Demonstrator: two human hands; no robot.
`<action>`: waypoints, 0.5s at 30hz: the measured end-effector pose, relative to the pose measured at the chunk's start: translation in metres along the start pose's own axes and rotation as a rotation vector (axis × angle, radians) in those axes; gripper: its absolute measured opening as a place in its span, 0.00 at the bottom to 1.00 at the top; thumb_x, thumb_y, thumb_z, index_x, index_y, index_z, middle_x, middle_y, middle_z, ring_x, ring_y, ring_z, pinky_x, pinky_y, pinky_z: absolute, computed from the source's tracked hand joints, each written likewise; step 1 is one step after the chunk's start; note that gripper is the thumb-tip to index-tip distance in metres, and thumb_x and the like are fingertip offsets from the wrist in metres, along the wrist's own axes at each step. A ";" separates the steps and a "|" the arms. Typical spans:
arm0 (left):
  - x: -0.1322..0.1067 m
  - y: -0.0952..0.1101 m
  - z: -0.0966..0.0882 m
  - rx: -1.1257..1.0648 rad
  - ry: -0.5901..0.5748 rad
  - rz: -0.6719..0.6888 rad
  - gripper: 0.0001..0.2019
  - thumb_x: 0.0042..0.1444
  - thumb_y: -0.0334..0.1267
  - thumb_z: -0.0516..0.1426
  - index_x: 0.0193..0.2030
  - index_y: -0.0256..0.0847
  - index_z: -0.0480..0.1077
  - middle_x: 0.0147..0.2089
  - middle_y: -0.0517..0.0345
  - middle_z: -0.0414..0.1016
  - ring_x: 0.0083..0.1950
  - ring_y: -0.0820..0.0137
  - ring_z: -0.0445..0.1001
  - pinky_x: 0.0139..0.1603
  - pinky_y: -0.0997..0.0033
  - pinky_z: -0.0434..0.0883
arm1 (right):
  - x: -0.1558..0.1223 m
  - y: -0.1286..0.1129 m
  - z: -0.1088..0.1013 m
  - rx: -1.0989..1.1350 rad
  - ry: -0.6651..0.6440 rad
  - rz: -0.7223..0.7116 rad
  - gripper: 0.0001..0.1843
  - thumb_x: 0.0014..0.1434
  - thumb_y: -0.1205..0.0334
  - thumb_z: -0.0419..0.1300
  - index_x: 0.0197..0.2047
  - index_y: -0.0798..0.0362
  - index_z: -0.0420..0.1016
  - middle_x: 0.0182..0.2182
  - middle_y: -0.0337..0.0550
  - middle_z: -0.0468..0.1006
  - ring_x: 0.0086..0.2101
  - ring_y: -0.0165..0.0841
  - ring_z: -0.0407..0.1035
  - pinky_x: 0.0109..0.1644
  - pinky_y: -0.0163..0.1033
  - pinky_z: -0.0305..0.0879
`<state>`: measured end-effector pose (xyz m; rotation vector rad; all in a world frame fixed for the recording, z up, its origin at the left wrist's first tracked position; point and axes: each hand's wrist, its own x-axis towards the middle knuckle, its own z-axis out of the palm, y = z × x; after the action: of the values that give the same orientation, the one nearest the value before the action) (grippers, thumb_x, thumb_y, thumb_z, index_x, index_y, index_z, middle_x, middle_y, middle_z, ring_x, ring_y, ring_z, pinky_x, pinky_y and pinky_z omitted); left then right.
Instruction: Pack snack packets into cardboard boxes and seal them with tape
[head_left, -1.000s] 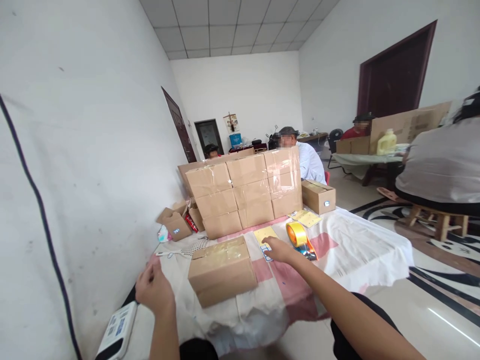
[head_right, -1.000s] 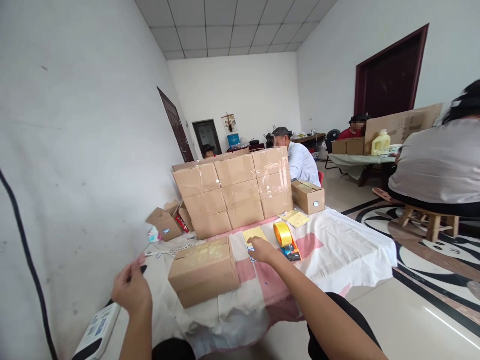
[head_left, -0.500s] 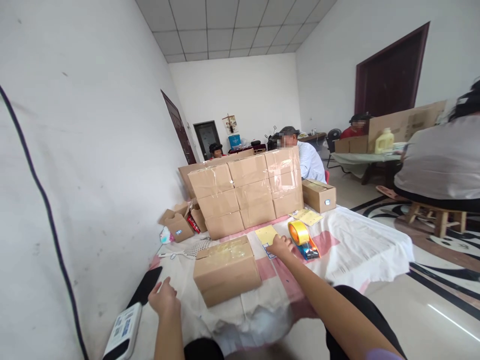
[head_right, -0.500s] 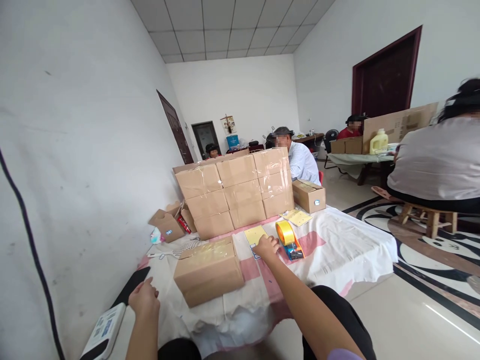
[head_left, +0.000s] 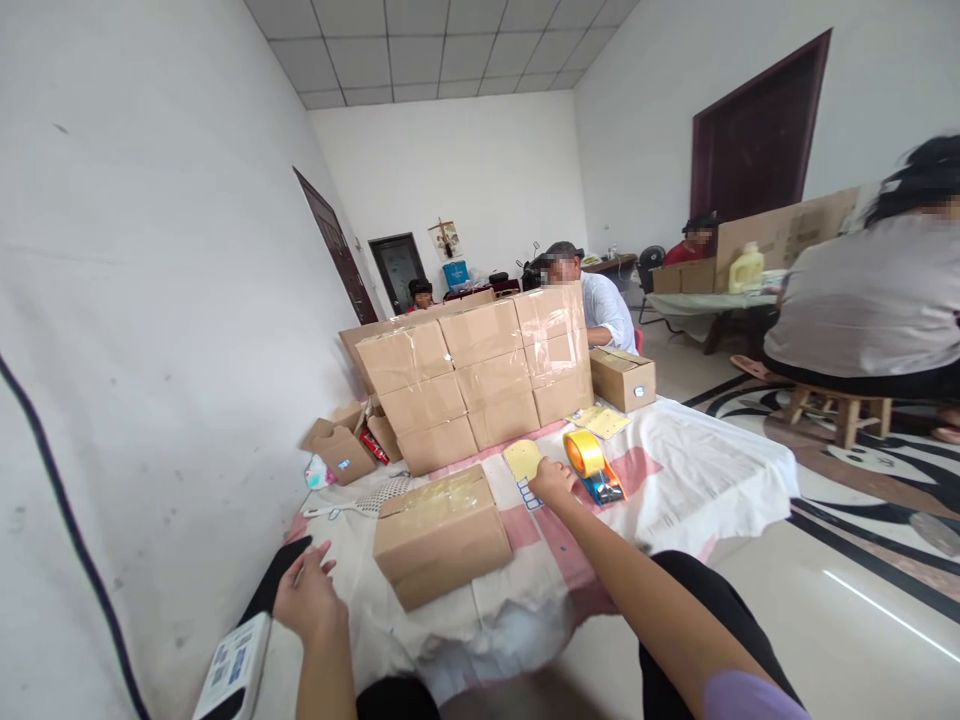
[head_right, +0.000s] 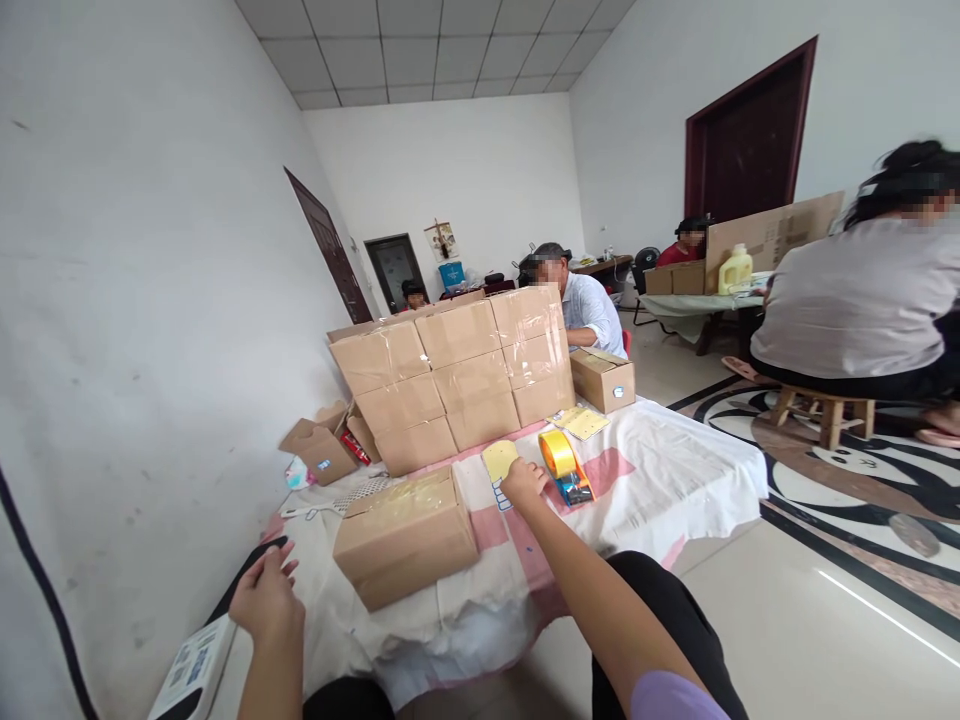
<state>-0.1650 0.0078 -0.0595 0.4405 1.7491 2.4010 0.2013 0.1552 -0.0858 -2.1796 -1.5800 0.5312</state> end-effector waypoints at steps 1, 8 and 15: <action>-0.002 0.001 0.001 0.001 -0.004 0.016 0.15 0.43 0.43 0.61 0.36 0.37 0.70 0.31 0.56 0.77 0.22 0.74 0.69 0.18 0.77 0.59 | 0.001 0.001 -0.001 0.031 -0.010 -0.014 0.24 0.55 0.68 0.62 0.56 0.60 0.71 0.54 0.66 0.73 0.59 0.55 0.66 0.58 0.52 0.58; -0.014 0.012 0.013 0.020 -0.056 0.150 0.13 0.48 0.43 0.62 0.37 0.37 0.71 0.34 0.57 0.78 0.25 0.73 0.71 0.27 0.73 0.68 | 0.010 0.002 -0.014 0.316 -0.075 -0.065 0.23 0.52 0.68 0.67 0.52 0.57 0.72 0.42 0.53 0.80 0.42 0.40 0.77 0.36 0.33 0.68; -0.056 0.041 0.027 0.047 -0.137 0.347 0.14 0.52 0.46 0.61 0.39 0.37 0.73 0.30 0.60 0.76 0.26 0.72 0.71 0.32 0.69 0.69 | 0.007 0.004 -0.034 0.521 -0.152 -0.043 0.11 0.63 0.57 0.59 0.42 0.58 0.74 0.30 0.44 0.77 0.28 0.30 0.73 0.26 0.31 0.63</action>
<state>-0.1007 0.0036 -0.0218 0.9622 1.7957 2.4784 0.2245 0.1580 -0.0594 -1.7412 -1.3615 0.9892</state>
